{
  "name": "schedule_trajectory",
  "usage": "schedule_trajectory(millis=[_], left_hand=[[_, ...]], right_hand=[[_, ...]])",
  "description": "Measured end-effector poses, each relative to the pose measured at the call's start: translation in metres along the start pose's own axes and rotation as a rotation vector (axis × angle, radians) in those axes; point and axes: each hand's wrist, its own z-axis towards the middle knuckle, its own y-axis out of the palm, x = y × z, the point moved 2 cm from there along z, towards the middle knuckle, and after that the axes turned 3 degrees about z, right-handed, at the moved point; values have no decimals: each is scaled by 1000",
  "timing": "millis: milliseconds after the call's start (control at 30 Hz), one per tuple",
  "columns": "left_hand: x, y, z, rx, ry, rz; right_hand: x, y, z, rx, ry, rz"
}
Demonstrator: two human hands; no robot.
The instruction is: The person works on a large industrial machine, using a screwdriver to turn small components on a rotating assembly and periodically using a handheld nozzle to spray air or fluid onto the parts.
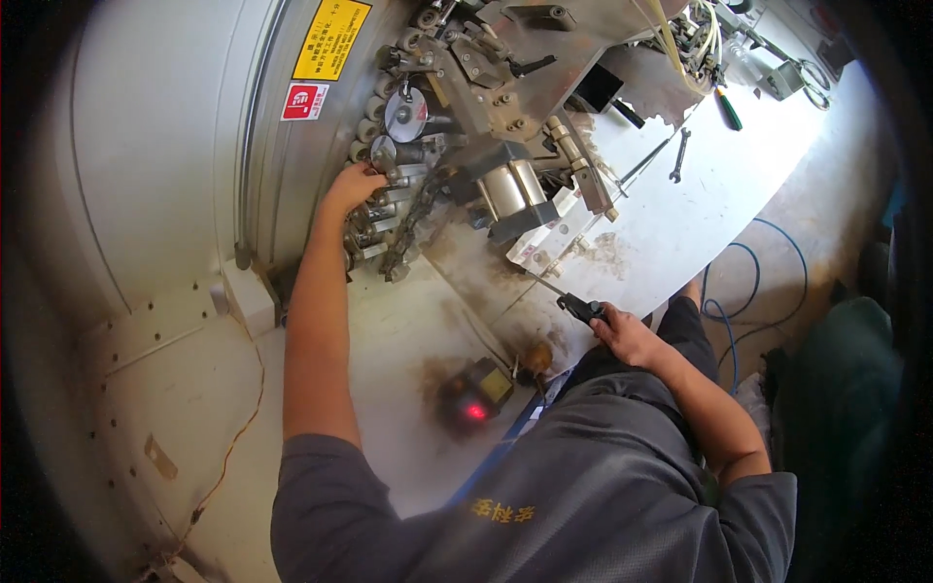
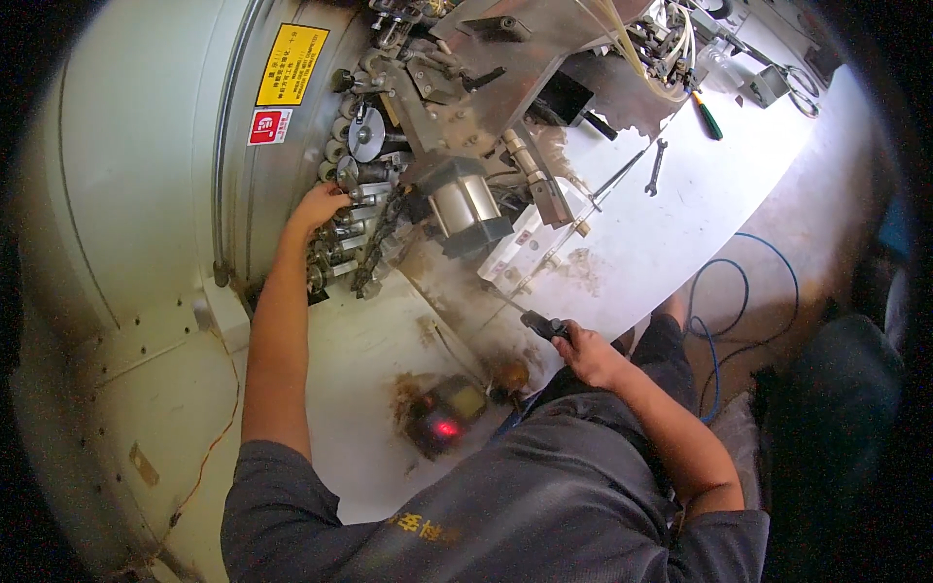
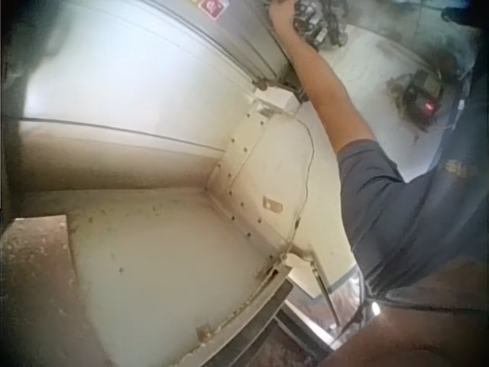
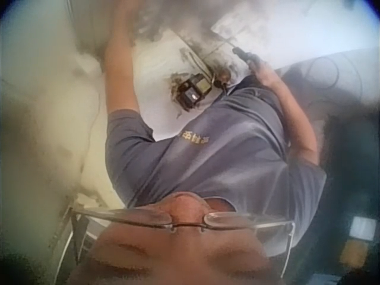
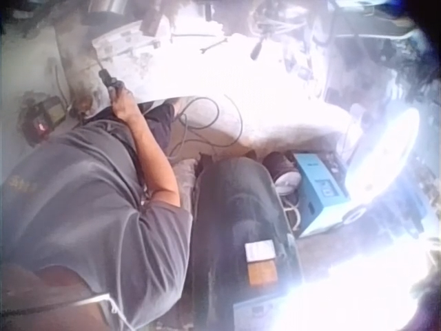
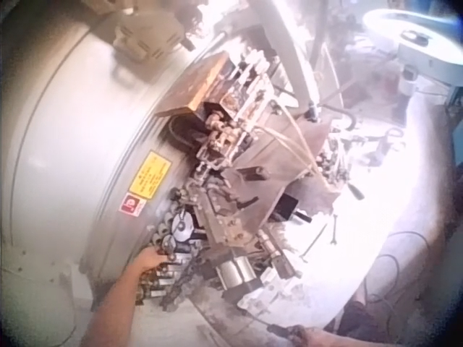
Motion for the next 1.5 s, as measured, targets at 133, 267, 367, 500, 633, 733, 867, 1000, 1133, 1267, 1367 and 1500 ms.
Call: schedule_trajectory(millis=[133, 267, 367, 500, 633, 733, 867, 1000, 1133, 1267, 1367, 1500], left_hand=[[1, 5, 2, -26, 28, -45], [24, 7, -3, 94, 41, 274], [52, 3, -15, 3, -86, 394], [41, 10, -11, 120, -80, 428], [16, -4, 1, -25, -53, 272], [12, -3, 5, -148, -1, 121], [32, 8, -2, 72, -33, 384], [53, 11, -10, 102, -158, 391], [10, 1, 7, -82, -58, 70], [-4, 11, 18, -100, 74, 66], [20, 31, 12, 222, 90, 239], [13, 16, 9, 103, 20, 191]], right_hand=[[8, 2, 1, 4, 19, 9], [10, 4, 1, 18, -2, 35], [7, 3, 0, 10, 3, 47], [3, 1, -3, 11, -11, 36], [7, 0, -4, 34, -27, 6], [8, 0, -5, 22, -9, 19], [12, 0, -5, 14, 1, 24], [10, 0, -7, 29, -20, 21], [2, -5, -9, 38, -23, 18], [2, -8, -7, 22, -4, 26], [4, -4, -5, 24, -2, 15], [-3, -3, -3, -3, -36, 10]])
